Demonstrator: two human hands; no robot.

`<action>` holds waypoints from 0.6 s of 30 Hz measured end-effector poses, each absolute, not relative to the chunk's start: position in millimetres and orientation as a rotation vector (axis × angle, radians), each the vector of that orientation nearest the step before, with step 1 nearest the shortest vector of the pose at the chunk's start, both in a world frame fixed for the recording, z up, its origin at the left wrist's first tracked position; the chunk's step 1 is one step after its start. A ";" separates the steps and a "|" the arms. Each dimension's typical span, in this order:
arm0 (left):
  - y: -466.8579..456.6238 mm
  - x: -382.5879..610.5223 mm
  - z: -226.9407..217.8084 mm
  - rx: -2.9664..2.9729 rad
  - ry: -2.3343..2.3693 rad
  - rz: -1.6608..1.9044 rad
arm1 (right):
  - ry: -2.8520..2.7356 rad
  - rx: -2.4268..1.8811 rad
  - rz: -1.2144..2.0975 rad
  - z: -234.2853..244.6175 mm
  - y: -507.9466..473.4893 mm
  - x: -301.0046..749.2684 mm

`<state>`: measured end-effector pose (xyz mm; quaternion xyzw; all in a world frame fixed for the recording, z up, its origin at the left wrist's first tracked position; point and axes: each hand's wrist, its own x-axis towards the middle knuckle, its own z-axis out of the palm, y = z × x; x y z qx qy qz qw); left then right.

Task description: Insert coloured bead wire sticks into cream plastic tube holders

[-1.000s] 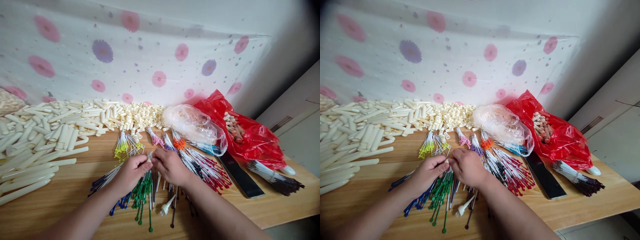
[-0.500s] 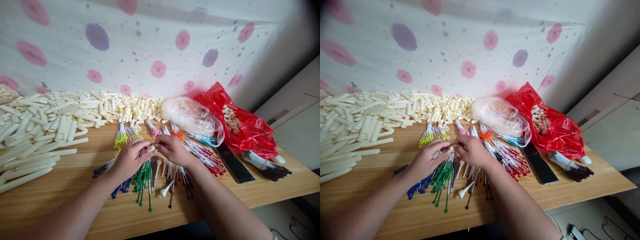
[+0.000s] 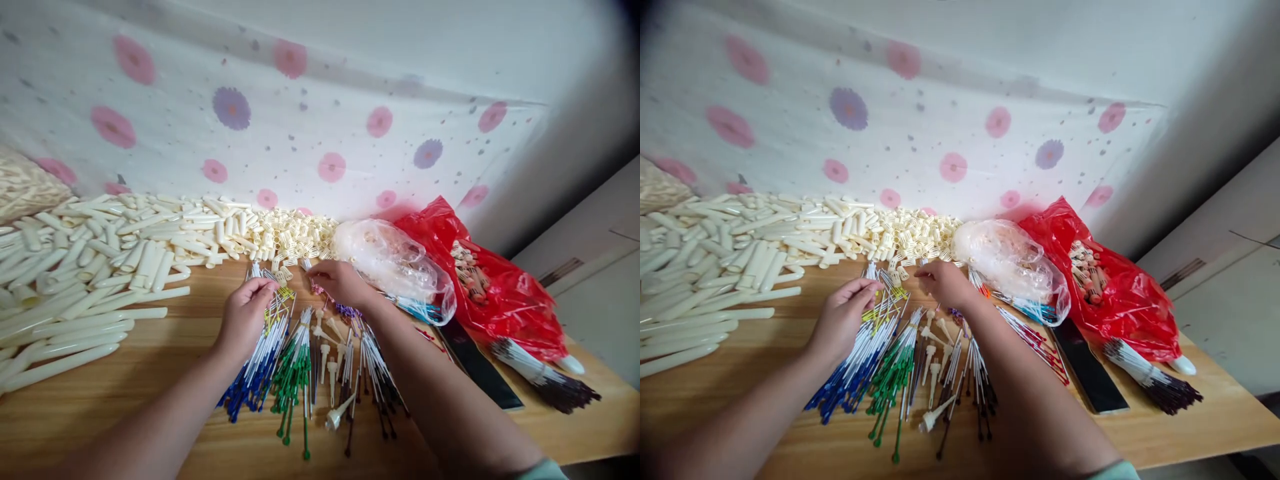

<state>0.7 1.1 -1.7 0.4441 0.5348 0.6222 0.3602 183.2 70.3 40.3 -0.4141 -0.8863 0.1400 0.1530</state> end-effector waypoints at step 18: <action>7.6 -19.4 -1.9 1.592 1.689 1.518 | -2.223 -1.522 0.513 18.3 113.2 127.6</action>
